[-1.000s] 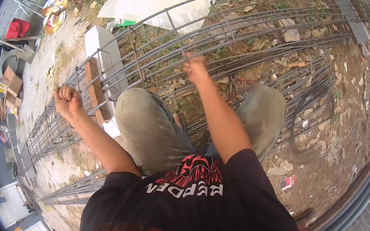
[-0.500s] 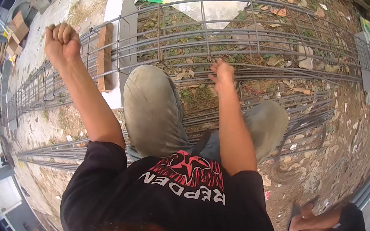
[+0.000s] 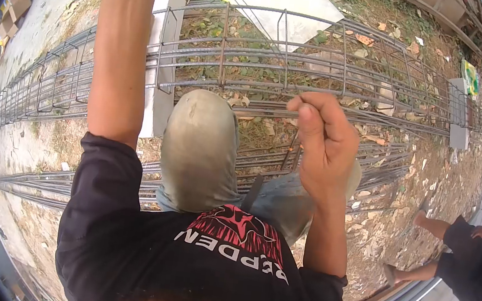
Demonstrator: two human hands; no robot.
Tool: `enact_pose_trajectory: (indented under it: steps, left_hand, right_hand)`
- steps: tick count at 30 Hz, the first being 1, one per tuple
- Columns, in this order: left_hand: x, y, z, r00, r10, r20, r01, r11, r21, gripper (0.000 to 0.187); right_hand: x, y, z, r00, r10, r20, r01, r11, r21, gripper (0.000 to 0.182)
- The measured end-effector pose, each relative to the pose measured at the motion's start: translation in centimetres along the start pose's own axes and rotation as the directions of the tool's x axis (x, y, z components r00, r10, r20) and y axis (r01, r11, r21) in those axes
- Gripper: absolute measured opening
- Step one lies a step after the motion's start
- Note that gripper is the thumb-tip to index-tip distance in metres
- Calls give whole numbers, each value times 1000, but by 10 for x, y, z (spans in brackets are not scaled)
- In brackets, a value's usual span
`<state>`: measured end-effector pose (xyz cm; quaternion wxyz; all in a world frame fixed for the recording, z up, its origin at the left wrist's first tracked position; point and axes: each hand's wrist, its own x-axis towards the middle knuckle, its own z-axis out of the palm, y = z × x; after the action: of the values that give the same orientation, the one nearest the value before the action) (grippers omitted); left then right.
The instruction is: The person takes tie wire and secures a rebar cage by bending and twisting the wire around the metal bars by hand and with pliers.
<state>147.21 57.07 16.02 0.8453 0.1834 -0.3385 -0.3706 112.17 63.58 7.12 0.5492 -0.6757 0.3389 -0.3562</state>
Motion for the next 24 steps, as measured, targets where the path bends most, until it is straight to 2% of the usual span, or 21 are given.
enact_pose_trajectory:
  steps: [1, 2, 3, 4, 5, 6, 7, 8, 10, 12, 14, 15, 18, 20, 22, 23, 24]
  left_hand:
    - [-9, 2, -7, 999, -49, 2, 49, 998, -24, 24]
    - [-16, 7, -12, 994, -112, 7, 113, 992, -51, 24]
    - [-18, 17, -14, 999, -36, 1, 36, 998, -59, 24]
    - [-16, 30, -22, 999, 38, -6, -38, 996, -74, 24]
    - [-4, 42, -49, 991, -23, 130, 33, 997, -76, 31]
    - [-7, 37, -40, 999, 33, 29, -34, 998, 56, 32]
    - [-4, 30, -46, 999, 32, -29, -30, 995, 98, 29]
    - [-2, 24, -59, 995, 37, -89, -23, 989, 147, 27]
    - [-6, 18, -89, 987, -80, -141, 83, 996, 15, 23]
    - [-12, 10, -96, 978, -166, -126, 152, 981, -117, 21]
    - [-21, 4, -90, 979, -192, -62, 171, 953, -252, 20]
    - [-20, 2, -87, 985, -161, -64, 142, 962, -234, 22]
    - [-20, 2, -94, 978, -149, -145, 119, 973, -196, 22]
    - [-25, -5, -95, 977, -164, -137, 129, 964, -233, 22]
    - [-33, -16, -92, 969, -196, -148, 157, 958, -240, 22]
    - [-33, -19, -90, 964, -211, -160, 172, 959, -224, 22]
    - [-32, -22, -87, 960, -221, -174, 184, 961, -208, 23]
  right_hand:
    - [3, 0, -1, 989, -115, -93, 87, 961, -261, 16]
    - [1, 1, -1, 958, -237, -164, 123, 851, -511, 16]
    - [6, 10, 0, 968, -170, -185, 54, 861, -506, 15]
    - [-2, 16, 1, 997, 70, -25, -74, 939, -335, 16]
    - [-9, 19, 2, 948, 266, 173, -235, 955, -178, 16]
    - [-11, 19, 2, 832, 392, 393, -403, 913, -57, 16]
    - [-18, -1, 8, 829, 226, 511, -233, 971, -52, 17]
    - [-31, -20, 14, 778, 58, 626, -59, 998, -20, 18]
    - [-42, -31, -22, 931, -100, 352, 63, 992, 113, 23]
    - [-26, -32, -42, 1000, 10, 17, -11, 999, 44, 25]
    - [3, 14, -52, 982, 32, -184, -92, 939, -333, 28]
    - [-11, 28, -38, 991, 130, 13, -115, 920, -375, 31]
    - [-19, -5, -55, 983, 145, 115, -145, 989, -12, 32]
    - [-30, -28, -67, 978, 151, 145, -184, 948, 259, 32]
    - [-38, -13, -69, 981, 150, 124, -169, 973, 160, 33]
    - [-28, 23, -67, 985, 141, 99, -133, 988, -80, 33]
    - [-24, 51, -62, 988, 131, 79, -99, 943, -319, 33]
